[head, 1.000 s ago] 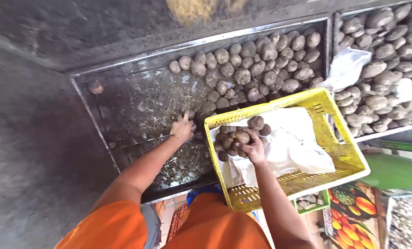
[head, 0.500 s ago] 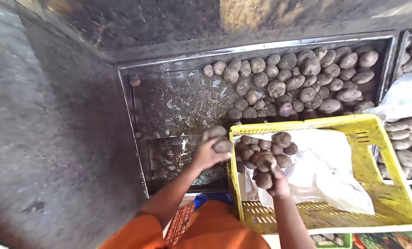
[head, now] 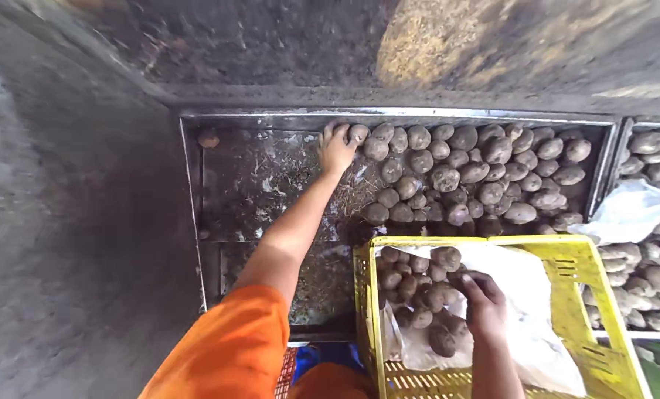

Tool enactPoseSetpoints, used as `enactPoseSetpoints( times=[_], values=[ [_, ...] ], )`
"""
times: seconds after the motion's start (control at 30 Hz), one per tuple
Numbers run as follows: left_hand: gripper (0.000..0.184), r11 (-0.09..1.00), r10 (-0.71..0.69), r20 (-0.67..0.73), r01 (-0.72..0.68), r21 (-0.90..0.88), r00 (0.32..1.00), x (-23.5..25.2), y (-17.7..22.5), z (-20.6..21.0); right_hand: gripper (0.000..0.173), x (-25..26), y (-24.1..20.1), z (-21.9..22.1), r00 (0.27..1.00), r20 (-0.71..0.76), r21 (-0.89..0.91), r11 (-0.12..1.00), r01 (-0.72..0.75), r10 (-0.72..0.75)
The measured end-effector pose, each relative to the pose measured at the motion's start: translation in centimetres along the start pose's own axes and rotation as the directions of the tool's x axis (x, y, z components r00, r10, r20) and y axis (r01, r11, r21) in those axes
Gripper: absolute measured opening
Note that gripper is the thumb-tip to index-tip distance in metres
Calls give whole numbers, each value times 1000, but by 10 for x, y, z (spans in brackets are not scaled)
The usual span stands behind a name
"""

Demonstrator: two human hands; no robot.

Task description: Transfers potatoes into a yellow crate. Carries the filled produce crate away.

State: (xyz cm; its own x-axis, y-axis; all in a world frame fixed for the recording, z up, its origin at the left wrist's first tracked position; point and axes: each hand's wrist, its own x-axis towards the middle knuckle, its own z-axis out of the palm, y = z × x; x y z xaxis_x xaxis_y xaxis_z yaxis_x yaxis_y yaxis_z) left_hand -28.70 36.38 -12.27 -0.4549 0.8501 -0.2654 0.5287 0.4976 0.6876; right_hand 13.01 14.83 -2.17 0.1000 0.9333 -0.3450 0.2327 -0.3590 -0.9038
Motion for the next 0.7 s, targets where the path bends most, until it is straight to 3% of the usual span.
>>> enactPoseSetpoints(
  times=[0.1, 0.23, 0.33, 0.43, 0.47, 0.53, 0.57, 0.6, 0.67, 0.7],
  values=[
    [70, 979, -92, 46, 82, 189, 995, 36, 7, 23, 19, 56, -29, 61, 981, 149, -181, 972, 148, -122],
    [66, 955, -30, 85, 4, 296, 996, 30, 6, 31, 43, 161, -65, 148, 933, 301, -482, 813, 326, -196],
    [67, 908, 100, 159, -156, 389, 982, 20, -6, 32, 75, 230, -87, 212, 896, 435, -706, 585, 399, -86],
    [61, 932, 115, 138, -155, 328, 984, 9, -20, 26, 91, 287, -86, 256, 846, 531, -831, 220, 511, 42],
    [57, 967, 93, 101, -114, 227, 990, 3, -28, 21, 96, 298, -87, 268, 845, 526, -849, 123, 514, 101],
    [50, 978, 23, 48, -13, -210, 999, -14, -40, 3, 97, 310, -90, 283, 843, 520, -854, 55, 518, 137],
    [45, 870, 9, 55, 20, -492, 998, -24, -47, -3, 92, 310, -88, 285, 830, 546, -838, 74, 541, 112],
    [41, 683, 15, 89, 55, -728, 996, -37, -55, -4, 85, 303, -83, 285, 800, 594, -804, 98, 587, 81],
    [45, 328, 68, 148, 118, -937, 987, -55, -62, -1, 71, 287, -80, 286, 724, 689, -721, 133, 680, 33],
    [47, 235, 88, 161, 137, -962, 983, -61, -61, 1, 68, 283, -78, 287, 708, 705, -704, 152, 694, 31]
  ],
)
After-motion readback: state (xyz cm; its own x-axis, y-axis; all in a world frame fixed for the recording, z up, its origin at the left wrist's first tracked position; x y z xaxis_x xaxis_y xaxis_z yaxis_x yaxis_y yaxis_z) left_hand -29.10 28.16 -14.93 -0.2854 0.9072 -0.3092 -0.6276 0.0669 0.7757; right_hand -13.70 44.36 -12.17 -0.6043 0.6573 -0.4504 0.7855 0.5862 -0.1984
